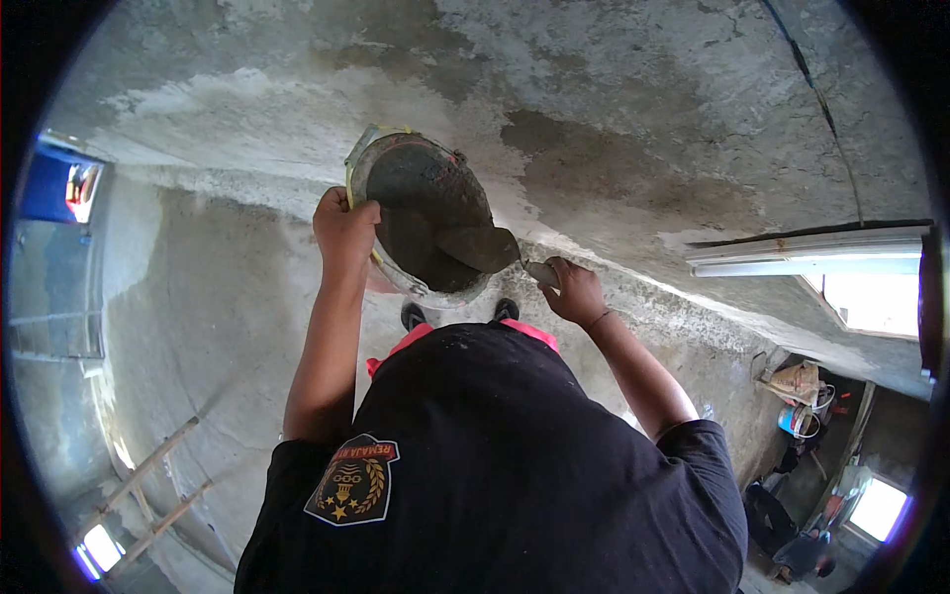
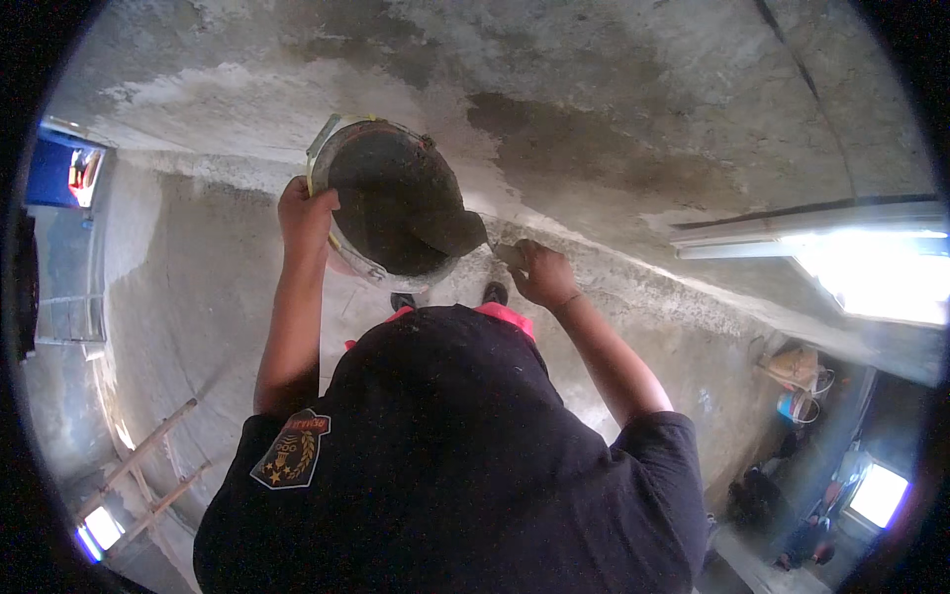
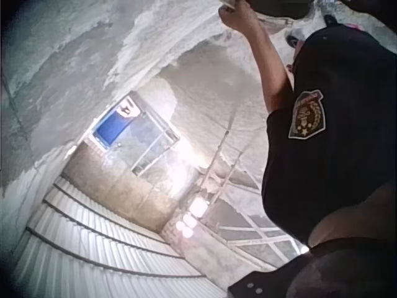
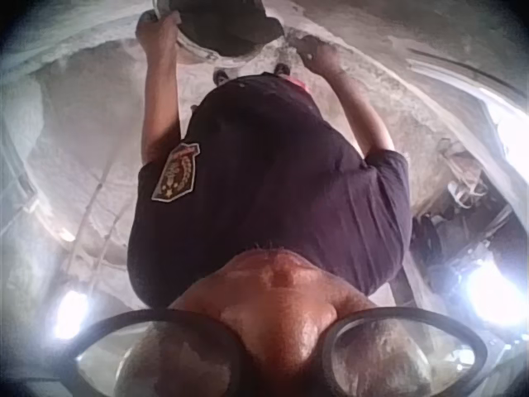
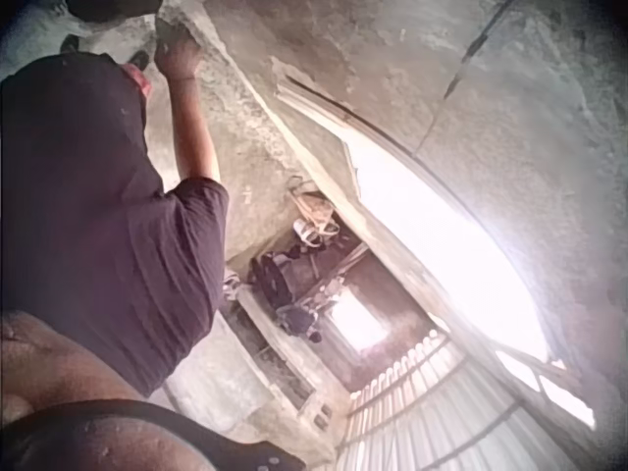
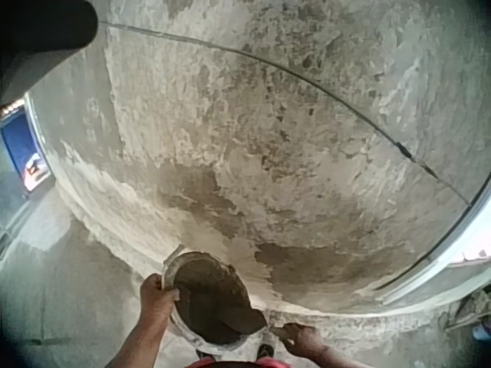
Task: The person applies cement mix from a bucket onto a wall using a trowel.
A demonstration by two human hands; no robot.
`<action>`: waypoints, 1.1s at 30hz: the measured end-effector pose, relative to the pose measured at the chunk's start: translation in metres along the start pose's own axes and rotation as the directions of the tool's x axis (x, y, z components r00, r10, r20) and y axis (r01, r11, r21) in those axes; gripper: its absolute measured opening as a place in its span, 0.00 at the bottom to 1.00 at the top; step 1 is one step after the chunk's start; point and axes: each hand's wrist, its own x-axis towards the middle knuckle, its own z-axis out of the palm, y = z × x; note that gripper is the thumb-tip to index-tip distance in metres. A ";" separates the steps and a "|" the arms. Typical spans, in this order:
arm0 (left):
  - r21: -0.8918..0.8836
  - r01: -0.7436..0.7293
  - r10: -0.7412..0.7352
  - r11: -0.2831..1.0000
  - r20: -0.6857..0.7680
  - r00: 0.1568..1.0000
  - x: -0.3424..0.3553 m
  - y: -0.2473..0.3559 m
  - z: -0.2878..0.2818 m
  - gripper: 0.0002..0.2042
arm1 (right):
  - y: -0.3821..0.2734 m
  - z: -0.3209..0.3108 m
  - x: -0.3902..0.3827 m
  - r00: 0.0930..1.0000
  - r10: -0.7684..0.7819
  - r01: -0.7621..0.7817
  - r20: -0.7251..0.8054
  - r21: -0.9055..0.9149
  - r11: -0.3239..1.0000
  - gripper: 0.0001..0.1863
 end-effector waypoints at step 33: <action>0.009 -0.073 0.073 0.997 0.045 0.996 0.005 0.002 0.040 0.13 | 0.056 -0.054 0.036 0.973 0.074 -0.105 -0.218 -0.135 0.985 0.18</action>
